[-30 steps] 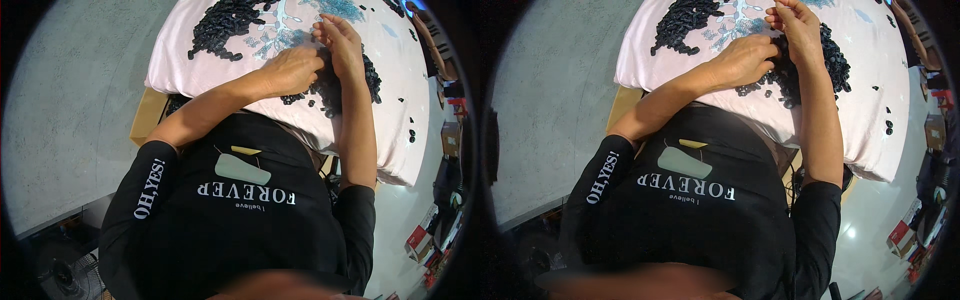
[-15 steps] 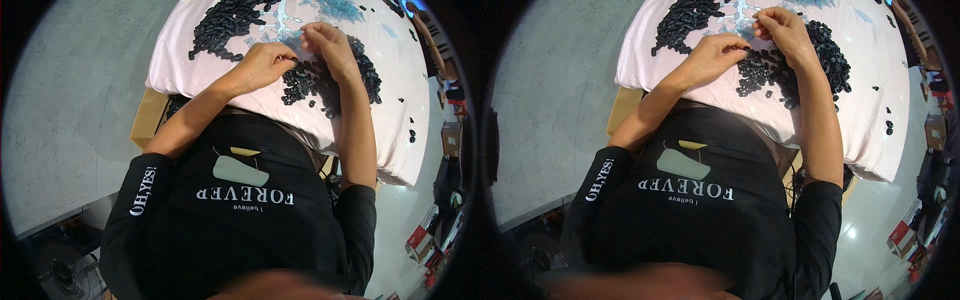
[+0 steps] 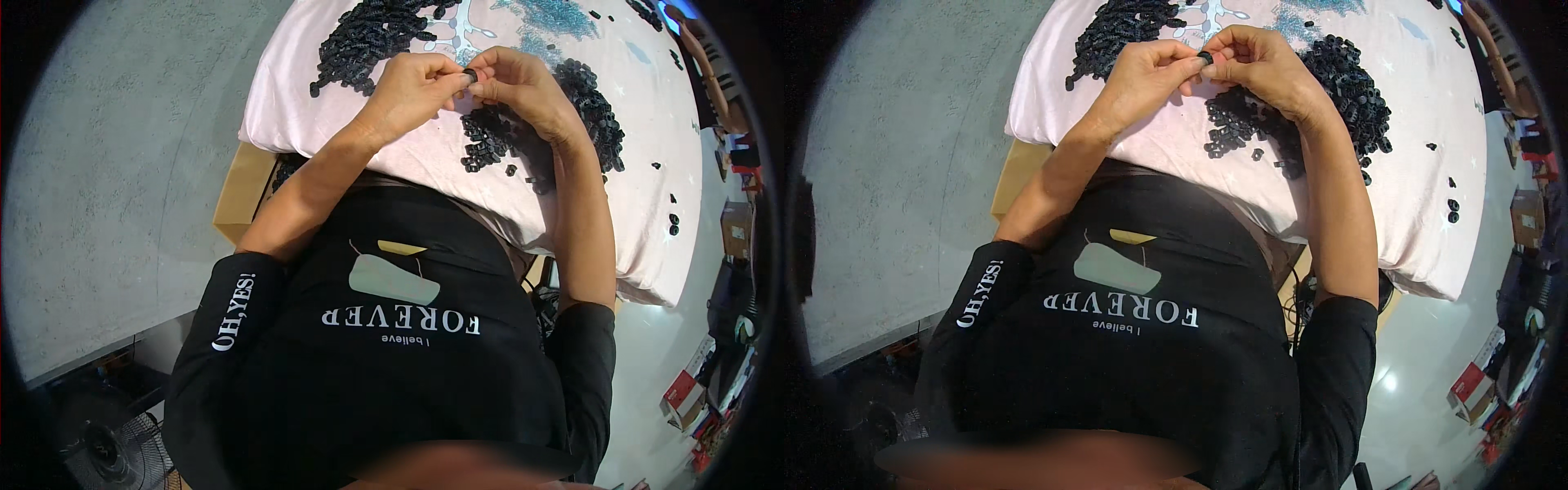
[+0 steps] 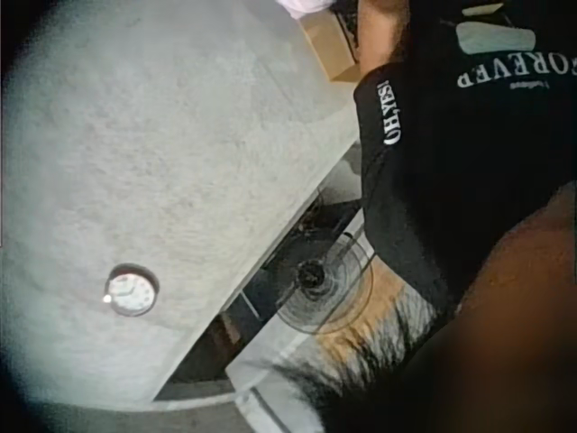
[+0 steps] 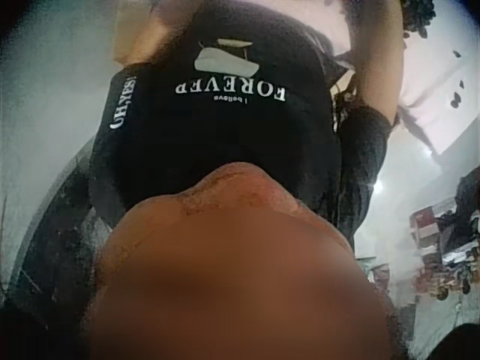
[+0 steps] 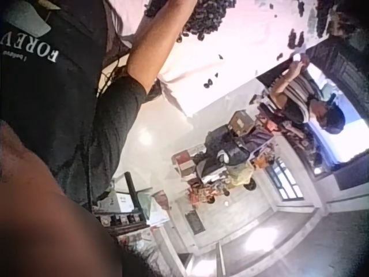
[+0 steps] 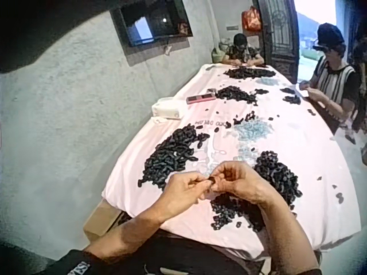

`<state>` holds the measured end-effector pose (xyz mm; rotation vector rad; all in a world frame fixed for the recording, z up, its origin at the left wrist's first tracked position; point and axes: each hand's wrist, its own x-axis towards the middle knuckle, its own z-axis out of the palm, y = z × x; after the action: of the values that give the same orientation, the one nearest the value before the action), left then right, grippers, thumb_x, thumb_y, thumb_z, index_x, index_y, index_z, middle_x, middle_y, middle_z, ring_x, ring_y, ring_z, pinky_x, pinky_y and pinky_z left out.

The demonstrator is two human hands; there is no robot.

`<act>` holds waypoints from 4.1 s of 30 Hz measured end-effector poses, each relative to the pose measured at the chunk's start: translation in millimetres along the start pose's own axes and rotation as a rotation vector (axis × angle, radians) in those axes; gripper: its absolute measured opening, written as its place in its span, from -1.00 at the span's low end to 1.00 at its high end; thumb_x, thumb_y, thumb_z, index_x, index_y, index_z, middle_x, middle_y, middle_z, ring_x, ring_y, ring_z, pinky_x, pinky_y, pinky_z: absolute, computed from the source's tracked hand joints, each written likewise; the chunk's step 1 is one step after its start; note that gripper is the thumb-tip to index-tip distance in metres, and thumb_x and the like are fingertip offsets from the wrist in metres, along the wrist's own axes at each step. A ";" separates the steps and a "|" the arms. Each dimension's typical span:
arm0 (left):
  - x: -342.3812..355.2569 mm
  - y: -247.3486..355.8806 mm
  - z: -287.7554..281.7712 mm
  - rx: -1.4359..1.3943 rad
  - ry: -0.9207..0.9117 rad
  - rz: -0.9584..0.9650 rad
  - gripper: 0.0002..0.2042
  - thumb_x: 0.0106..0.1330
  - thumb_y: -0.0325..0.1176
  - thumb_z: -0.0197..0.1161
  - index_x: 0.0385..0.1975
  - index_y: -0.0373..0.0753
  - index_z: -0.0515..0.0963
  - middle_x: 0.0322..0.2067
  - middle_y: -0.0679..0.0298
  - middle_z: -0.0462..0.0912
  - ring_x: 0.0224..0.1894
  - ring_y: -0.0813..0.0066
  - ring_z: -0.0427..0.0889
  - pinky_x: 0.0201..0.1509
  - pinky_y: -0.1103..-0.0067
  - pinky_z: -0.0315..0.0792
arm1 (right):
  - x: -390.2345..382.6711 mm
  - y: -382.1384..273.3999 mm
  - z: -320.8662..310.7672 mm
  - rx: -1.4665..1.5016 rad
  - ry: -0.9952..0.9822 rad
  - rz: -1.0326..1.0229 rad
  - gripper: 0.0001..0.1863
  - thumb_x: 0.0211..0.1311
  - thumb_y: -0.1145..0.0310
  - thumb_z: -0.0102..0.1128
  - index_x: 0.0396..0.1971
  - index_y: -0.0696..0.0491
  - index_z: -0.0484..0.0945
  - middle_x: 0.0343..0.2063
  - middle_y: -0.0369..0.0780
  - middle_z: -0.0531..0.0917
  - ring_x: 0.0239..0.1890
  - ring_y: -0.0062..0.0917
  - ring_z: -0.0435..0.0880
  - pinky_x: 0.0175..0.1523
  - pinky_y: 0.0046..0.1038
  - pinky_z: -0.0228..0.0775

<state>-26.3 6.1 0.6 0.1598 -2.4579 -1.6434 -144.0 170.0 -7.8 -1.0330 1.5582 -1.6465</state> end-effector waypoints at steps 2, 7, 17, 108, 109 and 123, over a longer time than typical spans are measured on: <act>-0.7 2.4 0.4 -0.005 -0.005 -0.027 -0.83 0.36 -0.36 0.19 -0.30 -0.33 0.63 -0.51 0.37 0.62 -0.50 0.72 0.54 -0.43 0.73 0.43 | 0.6 2.9 0.0 -0.014 0.008 0.006 -0.79 0.19 0.46 0.29 -0.20 0.19 0.55 -0.41 -0.32 0.62 -0.33 -0.70 0.60 -0.17 -0.62 0.50; -2.3 1.4 -4.7 0.008 -0.015 -0.035 -0.82 0.38 -0.35 0.16 -0.30 -0.33 0.63 -0.51 0.37 0.63 -0.49 0.72 0.54 -0.42 0.73 0.42 | 1.6 4.0 -0.3 -0.061 0.000 0.011 -0.83 0.24 0.47 0.23 -0.19 0.18 0.55 -0.39 -0.32 0.62 -0.33 -0.70 0.60 -0.17 -0.63 0.49; -10.8 -18.5 -19.1 0.557 0.057 0.286 -0.89 0.23 -0.47 0.18 -0.32 -0.33 0.61 -0.42 0.14 0.59 -0.41 0.32 0.59 -0.30 0.50 0.43 | 1.3 1.6 -0.3 0.086 0.176 -0.029 -0.83 0.34 0.39 0.12 -0.13 0.10 0.48 -0.28 -0.27 0.64 -0.24 -0.66 0.63 -0.05 -0.62 0.50; -32.3 -1.1 0.8 0.254 -0.137 0.150 -0.89 0.23 -0.51 0.25 -0.30 -0.33 0.48 -0.48 0.33 0.53 -0.48 0.69 0.44 -0.36 0.67 0.38 | 2.9 11.6 -1.7 0.191 0.036 0.120 -0.82 0.35 0.38 0.12 -0.17 0.16 0.52 -0.34 -0.22 0.66 -0.39 -0.67 0.64 -0.22 -0.67 0.53; -31.1 -0.3 -2.5 0.209 -0.114 0.127 -0.89 0.23 -0.51 0.25 -0.30 -0.33 0.49 -0.47 0.37 0.52 -0.47 0.71 0.45 -0.35 0.69 0.39 | 1.8 11.3 -0.7 0.177 0.034 0.135 -0.82 0.35 0.39 0.13 -0.16 0.16 0.51 -0.34 -0.22 0.65 -0.39 -0.67 0.64 -0.22 -0.67 0.53; -16.0 1.4 -11.7 -0.166 -0.014 0.007 -0.82 0.35 -0.53 0.14 -0.10 -0.39 0.51 -0.31 0.29 0.60 -0.29 0.65 0.60 -0.17 0.73 0.50 | 0.7 7.9 6.8 0.168 -0.014 0.145 -0.81 0.36 0.41 0.11 -0.16 0.21 0.50 -0.38 -0.22 0.64 -0.41 -0.66 0.63 -0.23 -0.66 0.54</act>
<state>-8.2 -1.0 4.8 0.1174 -2.3157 -1.8413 -138.9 165.3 -15.6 -0.8228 1.4244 -1.6351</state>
